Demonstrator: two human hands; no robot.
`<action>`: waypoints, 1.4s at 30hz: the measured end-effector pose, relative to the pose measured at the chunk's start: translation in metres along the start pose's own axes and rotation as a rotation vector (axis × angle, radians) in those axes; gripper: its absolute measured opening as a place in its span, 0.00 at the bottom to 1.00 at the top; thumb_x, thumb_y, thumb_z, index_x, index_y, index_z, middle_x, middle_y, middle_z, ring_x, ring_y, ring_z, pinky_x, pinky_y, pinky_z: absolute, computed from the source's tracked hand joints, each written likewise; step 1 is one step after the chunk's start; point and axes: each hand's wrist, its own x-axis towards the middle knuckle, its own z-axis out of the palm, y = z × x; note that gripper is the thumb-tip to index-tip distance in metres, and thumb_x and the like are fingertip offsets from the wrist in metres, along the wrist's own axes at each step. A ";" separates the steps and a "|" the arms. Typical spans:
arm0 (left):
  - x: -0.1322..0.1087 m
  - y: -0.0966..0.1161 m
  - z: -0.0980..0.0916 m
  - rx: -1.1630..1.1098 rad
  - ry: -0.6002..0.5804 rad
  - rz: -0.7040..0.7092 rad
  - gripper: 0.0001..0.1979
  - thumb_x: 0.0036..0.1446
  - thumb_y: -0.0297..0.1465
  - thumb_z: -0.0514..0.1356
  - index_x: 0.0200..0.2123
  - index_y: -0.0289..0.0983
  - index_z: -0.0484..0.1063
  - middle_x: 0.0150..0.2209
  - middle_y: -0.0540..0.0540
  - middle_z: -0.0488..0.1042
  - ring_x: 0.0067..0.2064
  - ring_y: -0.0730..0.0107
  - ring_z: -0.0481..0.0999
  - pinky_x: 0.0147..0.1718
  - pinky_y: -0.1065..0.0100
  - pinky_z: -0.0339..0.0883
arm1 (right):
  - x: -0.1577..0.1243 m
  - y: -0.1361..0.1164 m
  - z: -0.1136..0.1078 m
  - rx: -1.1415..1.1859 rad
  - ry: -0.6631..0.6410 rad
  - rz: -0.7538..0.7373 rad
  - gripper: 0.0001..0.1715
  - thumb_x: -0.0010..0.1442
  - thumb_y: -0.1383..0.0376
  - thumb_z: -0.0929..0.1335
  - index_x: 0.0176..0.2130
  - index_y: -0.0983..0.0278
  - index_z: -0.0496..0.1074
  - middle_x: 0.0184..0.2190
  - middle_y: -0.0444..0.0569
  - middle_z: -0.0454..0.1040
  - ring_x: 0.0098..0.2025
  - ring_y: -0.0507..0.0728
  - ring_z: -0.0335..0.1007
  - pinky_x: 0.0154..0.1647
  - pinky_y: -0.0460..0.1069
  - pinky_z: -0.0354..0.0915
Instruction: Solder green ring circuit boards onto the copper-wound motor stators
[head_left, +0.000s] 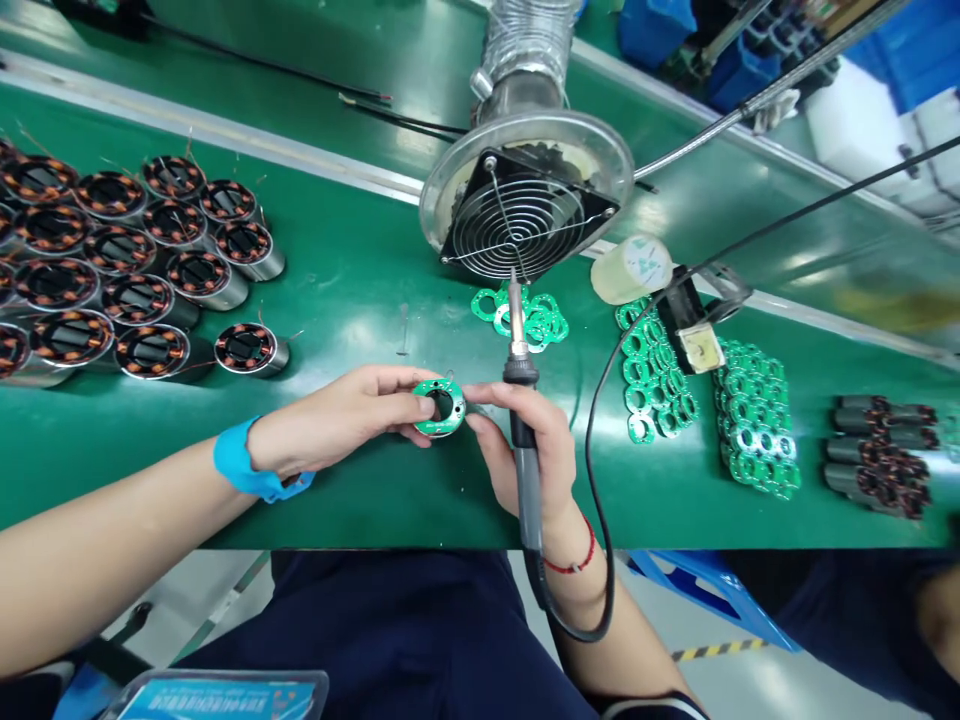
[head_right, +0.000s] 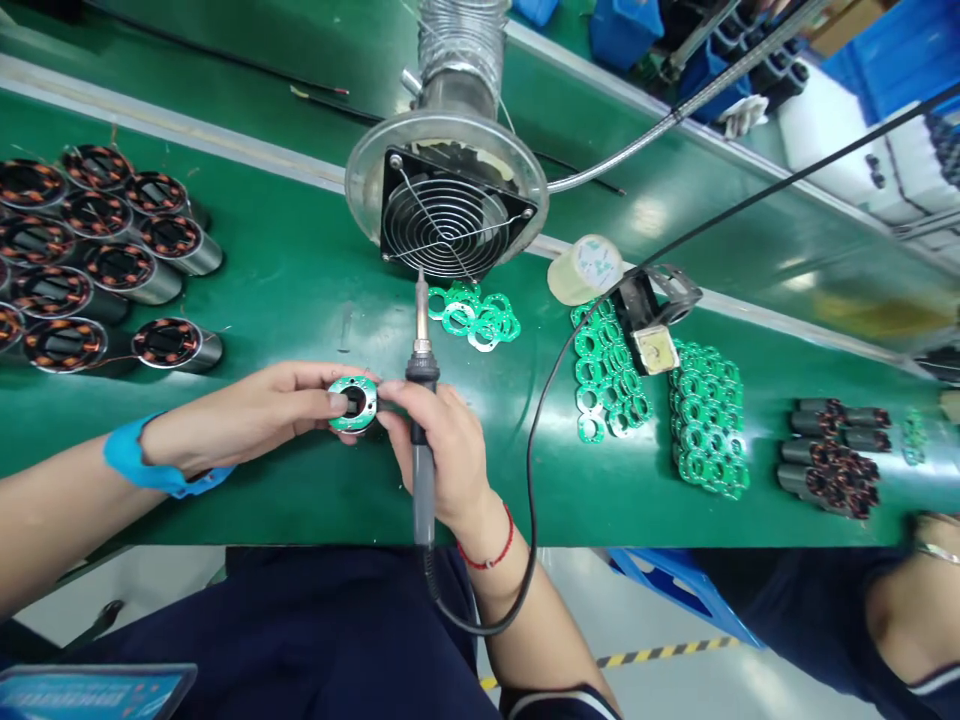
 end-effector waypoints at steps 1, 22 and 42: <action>0.000 -0.001 0.001 0.044 0.013 0.020 0.20 0.54 0.39 0.66 0.47 0.35 0.77 0.43 0.44 0.80 0.40 0.66 0.77 0.42 0.64 0.74 | 0.000 0.001 0.000 -0.048 0.011 -0.012 0.22 0.66 0.71 0.67 0.56 0.52 0.65 0.38 0.43 0.80 0.37 0.55 0.79 0.39 0.51 0.74; -0.013 0.001 0.010 0.264 0.227 0.233 0.21 0.57 0.37 0.63 0.52 0.36 0.74 0.43 0.43 0.81 0.42 0.62 0.79 0.45 0.60 0.75 | -0.002 -0.017 0.013 0.383 0.116 0.441 0.22 0.63 0.65 0.71 0.55 0.54 0.65 0.30 0.38 0.73 0.28 0.50 0.73 0.32 0.47 0.73; -0.018 -0.002 0.004 1.556 0.528 1.151 0.18 0.62 0.24 0.58 0.55 0.34 0.69 0.37 0.42 0.78 0.38 0.60 0.75 0.40 0.60 0.71 | 0.007 -0.014 0.007 0.235 -0.064 0.333 0.17 0.66 0.71 0.63 0.51 0.54 0.65 0.34 0.41 0.72 0.31 0.51 0.71 0.34 0.48 0.69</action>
